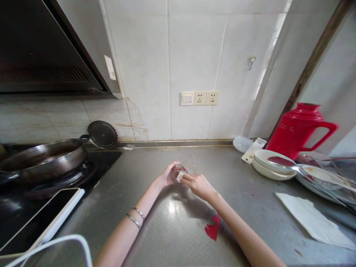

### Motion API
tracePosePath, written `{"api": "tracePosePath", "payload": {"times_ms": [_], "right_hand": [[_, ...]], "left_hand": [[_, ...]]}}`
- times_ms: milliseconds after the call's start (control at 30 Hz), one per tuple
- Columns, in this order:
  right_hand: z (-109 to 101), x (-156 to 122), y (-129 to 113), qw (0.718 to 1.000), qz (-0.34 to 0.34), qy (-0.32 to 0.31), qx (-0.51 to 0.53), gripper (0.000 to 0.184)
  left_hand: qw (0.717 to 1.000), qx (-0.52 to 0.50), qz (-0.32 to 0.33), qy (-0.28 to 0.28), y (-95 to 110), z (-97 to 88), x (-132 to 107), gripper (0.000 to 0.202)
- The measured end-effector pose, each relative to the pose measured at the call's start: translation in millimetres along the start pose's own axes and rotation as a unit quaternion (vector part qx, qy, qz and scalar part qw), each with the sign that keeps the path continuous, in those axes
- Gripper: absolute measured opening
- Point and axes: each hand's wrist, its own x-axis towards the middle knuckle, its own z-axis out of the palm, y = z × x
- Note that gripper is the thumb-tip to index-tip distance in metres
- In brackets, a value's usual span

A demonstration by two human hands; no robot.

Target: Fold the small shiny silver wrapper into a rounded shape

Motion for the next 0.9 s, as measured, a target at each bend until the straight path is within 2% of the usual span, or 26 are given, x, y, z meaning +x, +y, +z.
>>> {"api": "tracePosePath", "payload": {"times_ms": [100, 167, 300, 400, 467, 500, 567, 700, 800, 900], "right_hand": [[-1, 0, 0, 1.0, 0.01, -0.003, 0.005, 0.032], [0, 1, 0, 0.999, 0.041, -0.006, 0.022, 0.032], [6, 6, -6, 0.985, 0.112, 0.03, 0.125, 0.039], [14, 9, -16, 0.938, 0.159, 0.048, 0.304, 0.046], [17, 10, -21, 0.896, 0.183, 0.013, 0.404, 0.055], [18, 9, -23, 0.885, 0.185, -0.003, 0.427, 0.058], [16, 7, -27, 0.896, 0.16, -0.002, 0.415, 0.058], [6, 4, -28, 0.956, 0.101, 0.046, 0.271, 0.047], [-1, 3, -27, 0.981, 0.111, 0.027, 0.158, 0.043], [-6, 4, -26, 0.989, 0.127, 0.016, 0.08, 0.04]], "left_hand": [[1.0, -0.011, 0.018, 0.024, -5, 6.9, 0, 0.036], [0.998, -0.024, 0.038, 0.043, -7, 12.5, 0, 0.032], [0.988, -0.065, 0.088, 0.105, -12, 21.2, 2, 0.025], [0.981, -0.079, 0.126, 0.127, -16, 23.7, 2, 0.027], [0.982, -0.082, 0.119, 0.125, -18, 23.8, 0, 0.03], [0.984, -0.082, 0.106, 0.122, -19, 23.4, -2, 0.031], [0.987, -0.085, 0.072, 0.113, -21, 21.9, -6, 0.034], [0.989, -0.096, 0.057, 0.098, -23, 15.4, -11, 0.036], [0.99, -0.111, 0.067, 0.06, -25, 9.5, -10, 0.033], [0.99, -0.127, 0.041, 0.042, -27, 6.2, -8, 0.034]]}}
